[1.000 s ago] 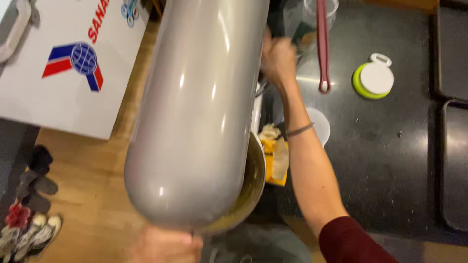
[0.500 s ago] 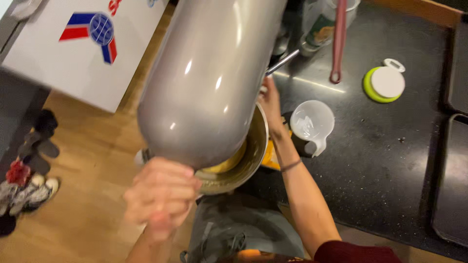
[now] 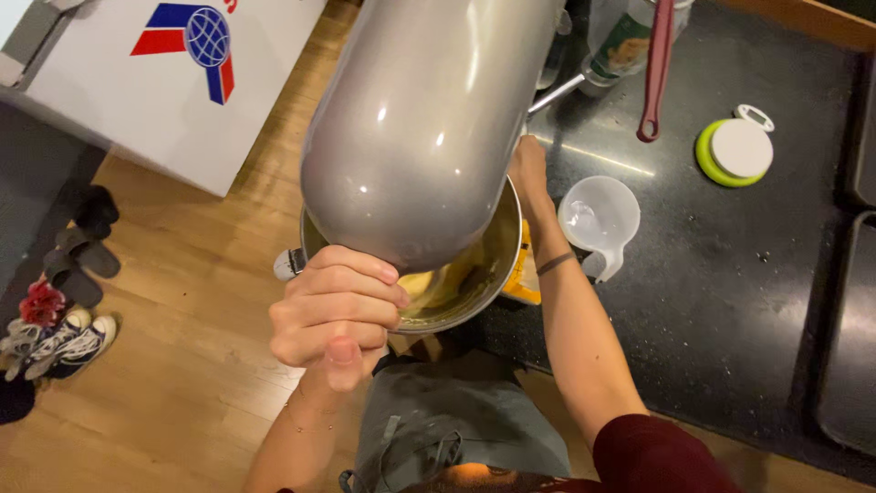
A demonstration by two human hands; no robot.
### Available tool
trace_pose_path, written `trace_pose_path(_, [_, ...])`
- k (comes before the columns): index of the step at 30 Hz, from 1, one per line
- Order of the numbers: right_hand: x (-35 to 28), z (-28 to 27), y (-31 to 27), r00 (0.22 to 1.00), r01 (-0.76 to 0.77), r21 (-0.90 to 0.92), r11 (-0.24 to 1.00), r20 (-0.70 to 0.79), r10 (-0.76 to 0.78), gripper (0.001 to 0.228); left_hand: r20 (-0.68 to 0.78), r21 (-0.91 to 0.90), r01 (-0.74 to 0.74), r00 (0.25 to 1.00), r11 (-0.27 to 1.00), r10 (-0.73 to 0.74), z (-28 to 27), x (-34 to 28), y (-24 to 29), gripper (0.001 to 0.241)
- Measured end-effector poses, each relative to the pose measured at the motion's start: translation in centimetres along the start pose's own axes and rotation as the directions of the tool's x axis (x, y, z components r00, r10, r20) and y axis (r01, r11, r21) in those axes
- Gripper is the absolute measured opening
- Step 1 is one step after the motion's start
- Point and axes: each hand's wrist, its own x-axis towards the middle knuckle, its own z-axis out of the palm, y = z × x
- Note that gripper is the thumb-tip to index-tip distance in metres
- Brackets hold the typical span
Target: The person prepares dough in a stand mixer, using a spatula to scrape the sides of the bowl and adding water from a measuring cup.
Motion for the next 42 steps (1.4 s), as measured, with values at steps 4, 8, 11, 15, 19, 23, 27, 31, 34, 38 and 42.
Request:
trace_pose_path(4, [-3.2,-2.1,-1.0,0.974,-0.203,0.095,0.975,-0.081,0.211,0.080,0.068,0.006,0.038,0.997,0.999,-0.038,-0.6,0.6,0.6,0.061])
trace_pose_path(8, [-8.1,-5.2,-5.0,0.941,-0.284,0.423,0.861,-0.049,0.335,0.089,0.095,0.017,0.017,0.995,1.000,-0.018,-2.4,-0.7,1.3,0.064])
trace_pose_path(11, [-11.4,-7.2,-7.2,0.912,-0.326,0.518,0.791,-0.050,0.408,0.083,-0.214,0.020,0.045,0.976,0.999,-0.040,-4.3,-3.3,0.5,0.050])
trace_pose_path(15, [-15.0,-8.0,-8.5,0.899,-0.274,0.597,0.754,-0.120,0.422,0.079,-0.431,0.202,0.481,0.826,0.853,-0.364,-9.1,-7.1,-1.3,0.031])
trace_pose_path(19, [-17.7,-7.6,-9.5,0.872,-0.206,0.667,0.716,-0.207,0.444,0.072,-0.203,0.154,0.726,0.688,0.671,-0.697,-12.9,-9.9,-5.4,0.037])
trace_pose_path(23, [-19.5,-7.1,-11.8,0.881,-0.127,0.621,0.773,-0.287,0.376,0.073,-0.083,0.420,0.862,0.349,0.285,-0.934,-13.8,-12.4,-8.5,0.067])
trace_pose_path(27, [-19.7,-6.0,-15.1,0.883,-0.136,0.607,0.783,-0.284,0.374,0.059,0.100,0.257,0.893,0.357,0.370,-0.929,-14.5,-13.2,-10.7,0.076])
trace_pose_path(31, [-19.2,-3.8,-17.7,0.849,-0.141,0.427,0.893,-0.412,0.332,0.064,0.069,0.043,0.963,0.262,0.266,-0.963,-14.4,-13.6,-11.9,0.070])
trace_pose_path(34, [-18.9,-3.1,-18.6,0.839,-0.091,0.314,0.945,-0.487,0.243,0.066,0.061,-0.055,0.966,0.257,0.254,-0.964,-14.0,-14.1,-12.1,0.072])
trace_pose_path(38, [-18.9,-3.3,-18.4,0.851,-0.079,0.215,0.973,-0.493,0.178,0.067,0.080,-0.026,0.952,0.308,0.307,-0.948,-13.8,-14.6,-12.3,0.078])
trace_pose_path(42, [-18.9,-3.3,-17.7,0.849,-0.183,0.210,0.960,-0.458,0.262,0.069,0.060,-0.023,0.951,0.309,0.309,-0.949,-13.8,-14.7,-12.4,0.078])
